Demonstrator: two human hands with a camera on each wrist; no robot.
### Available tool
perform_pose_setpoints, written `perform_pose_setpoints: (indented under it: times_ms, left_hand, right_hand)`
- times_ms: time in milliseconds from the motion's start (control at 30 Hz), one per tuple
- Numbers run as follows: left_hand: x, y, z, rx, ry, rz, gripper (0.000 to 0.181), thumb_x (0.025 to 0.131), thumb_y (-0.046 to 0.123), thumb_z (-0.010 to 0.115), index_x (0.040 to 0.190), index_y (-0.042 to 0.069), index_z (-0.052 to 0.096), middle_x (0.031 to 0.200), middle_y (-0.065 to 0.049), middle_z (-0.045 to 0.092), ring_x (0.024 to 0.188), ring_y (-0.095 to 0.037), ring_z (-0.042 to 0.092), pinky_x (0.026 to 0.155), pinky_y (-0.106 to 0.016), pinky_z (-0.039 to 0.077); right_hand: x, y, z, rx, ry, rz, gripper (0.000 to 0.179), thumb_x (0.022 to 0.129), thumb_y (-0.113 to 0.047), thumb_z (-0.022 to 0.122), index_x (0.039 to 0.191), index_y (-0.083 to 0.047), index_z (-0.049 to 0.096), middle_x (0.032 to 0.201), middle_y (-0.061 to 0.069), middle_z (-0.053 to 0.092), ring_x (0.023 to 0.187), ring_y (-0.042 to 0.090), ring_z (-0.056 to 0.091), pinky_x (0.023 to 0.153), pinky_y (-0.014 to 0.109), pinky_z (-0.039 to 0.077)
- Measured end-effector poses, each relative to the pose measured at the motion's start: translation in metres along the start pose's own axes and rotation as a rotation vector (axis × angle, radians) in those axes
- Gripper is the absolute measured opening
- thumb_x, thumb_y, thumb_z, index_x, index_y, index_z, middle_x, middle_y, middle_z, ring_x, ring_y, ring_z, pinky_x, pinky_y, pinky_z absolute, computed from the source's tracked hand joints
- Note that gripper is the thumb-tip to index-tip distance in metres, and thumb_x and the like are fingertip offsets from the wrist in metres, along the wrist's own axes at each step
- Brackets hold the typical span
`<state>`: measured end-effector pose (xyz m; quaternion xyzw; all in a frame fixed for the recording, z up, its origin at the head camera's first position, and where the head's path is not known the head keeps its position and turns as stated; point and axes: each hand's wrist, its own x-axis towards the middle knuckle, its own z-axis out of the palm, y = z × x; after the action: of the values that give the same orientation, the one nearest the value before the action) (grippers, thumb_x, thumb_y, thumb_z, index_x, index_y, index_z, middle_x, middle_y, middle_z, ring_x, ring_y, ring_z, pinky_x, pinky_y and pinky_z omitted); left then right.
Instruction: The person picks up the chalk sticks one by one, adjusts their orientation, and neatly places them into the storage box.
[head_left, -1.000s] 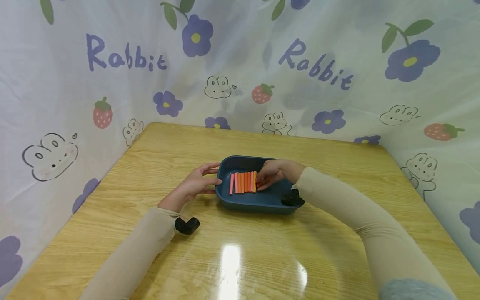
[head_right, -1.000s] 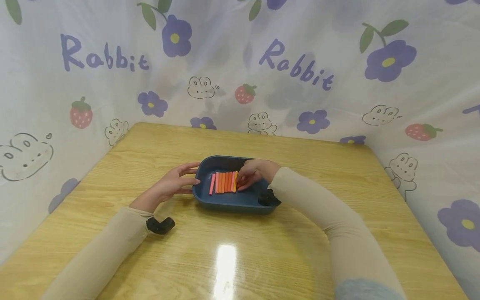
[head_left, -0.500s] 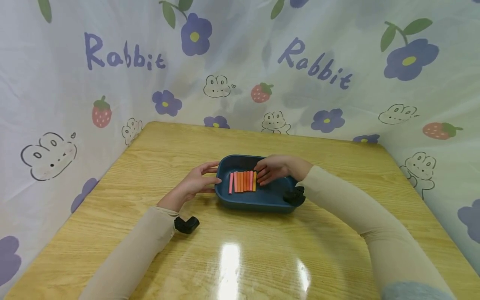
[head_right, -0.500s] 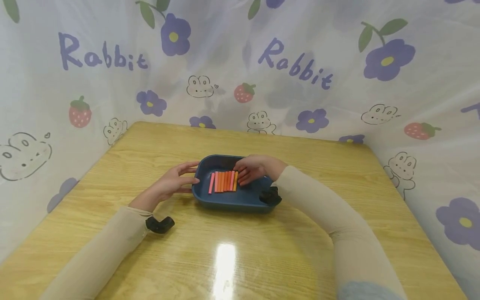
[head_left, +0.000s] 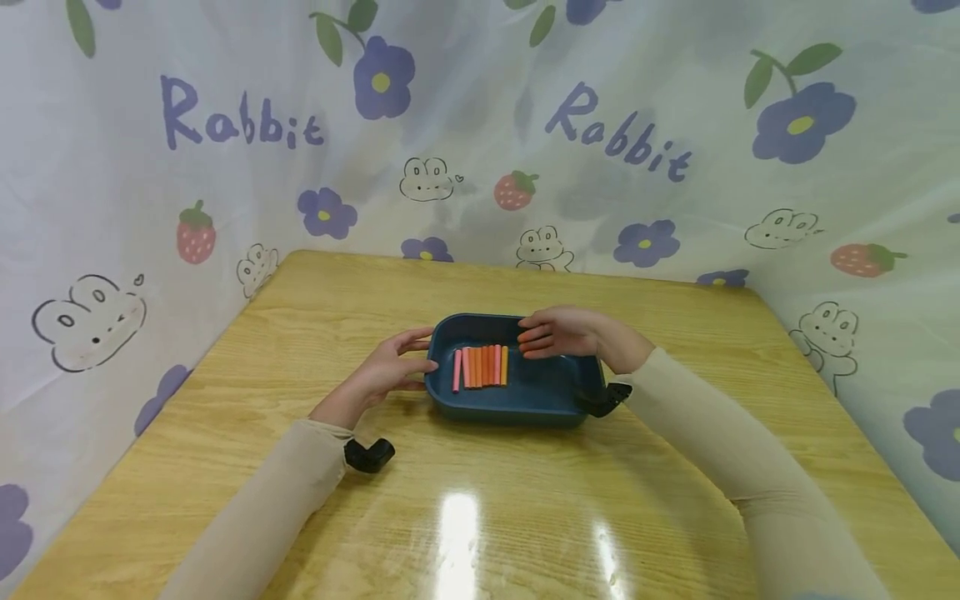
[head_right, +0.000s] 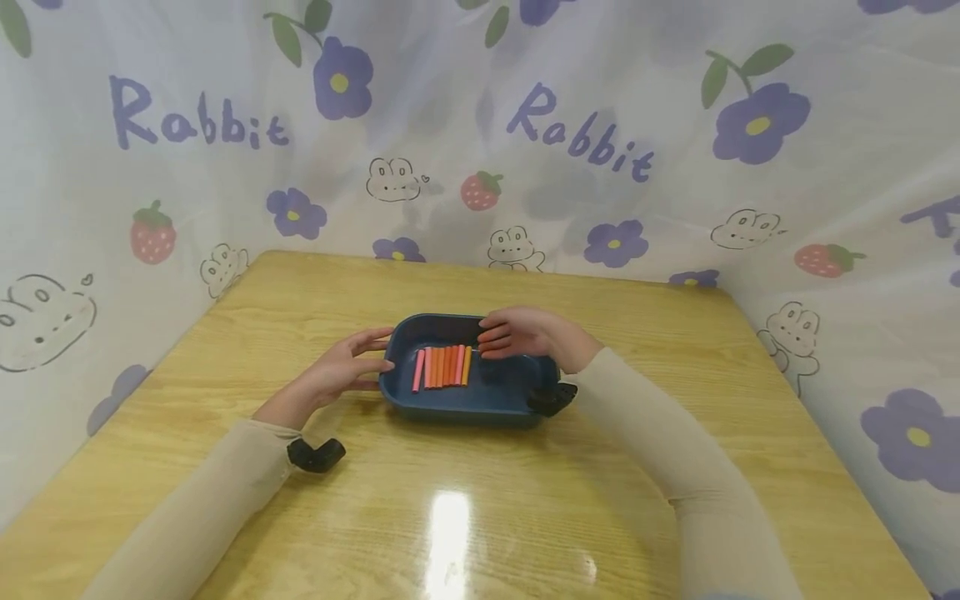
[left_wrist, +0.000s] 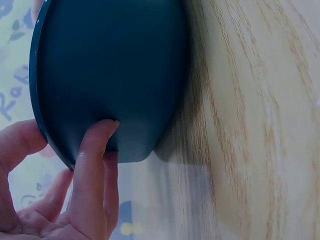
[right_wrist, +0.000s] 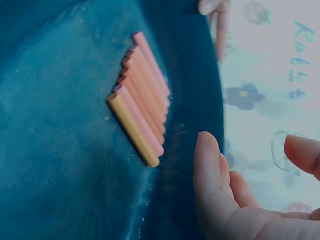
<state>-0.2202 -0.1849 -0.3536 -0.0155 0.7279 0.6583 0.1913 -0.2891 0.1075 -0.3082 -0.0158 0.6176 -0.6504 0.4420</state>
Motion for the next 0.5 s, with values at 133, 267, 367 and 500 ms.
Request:
perform_pose_setpoints:
  times_ms: [133, 267, 367, 500]
  left_hand:
    - [0.001, 0.000, 0.002, 0.001, -0.007, 0.005, 0.064, 0.090, 0.000, 0.059, 0.146, 0.014, 0.031, 0.142, -0.018, 0.033, 0.109, -0.036, 0.054, 0.078, -0.040, 0.054]
    - [0.002, -0.001, 0.000, -0.004, -0.015, 0.021, 0.065, 0.090, 0.001, 0.060, 0.146, 0.013, 0.031, 0.143, -0.018, 0.032, 0.108, -0.035, 0.056, 0.078, -0.040, 0.054]
    - [0.002, -0.003, -0.002, -0.013, -0.018, 0.026, 0.065, 0.089, 0.002, 0.060, 0.146, 0.012, 0.030, 0.143, -0.019, 0.031, 0.108, -0.034, 0.056, 0.079, -0.040, 0.054]
    - [0.003, -0.004, -0.001, -0.023, -0.020, 0.019, 0.066, 0.090, 0.003, 0.060, 0.147, 0.011, 0.029, 0.144, -0.021, 0.030, 0.109, -0.035, 0.055, 0.080, -0.041, 0.053]
  right_hand:
    - [-0.015, 0.004, -0.009, 0.070, 0.006, -0.051, 0.053, 0.102, -0.011, 0.033, 0.147, 0.003, 0.009, 0.149, 0.027, 0.013, 0.135, 0.039, 0.018, 0.106, 0.041, 0.032]
    - [-0.029, 0.009, -0.016, 0.110, 0.019, -0.094, 0.052, 0.101, -0.009, 0.033, 0.147, 0.002, 0.011, 0.148, 0.027, 0.012, 0.135, 0.038, 0.019, 0.106, 0.042, 0.032]
    - [-0.038, 0.013, -0.020, 0.107, 0.023, -0.108, 0.052, 0.101, -0.009, 0.034, 0.147, 0.002, 0.012, 0.148, 0.027, 0.013, 0.131, 0.038, 0.025, 0.104, 0.042, 0.034]
    - [-0.049, 0.022, -0.026, 0.110, 0.026, -0.128, 0.052, 0.101, -0.007, 0.033, 0.147, 0.003, 0.011, 0.148, 0.027, 0.013, 0.121, 0.033, 0.037, 0.104, 0.039, 0.036]
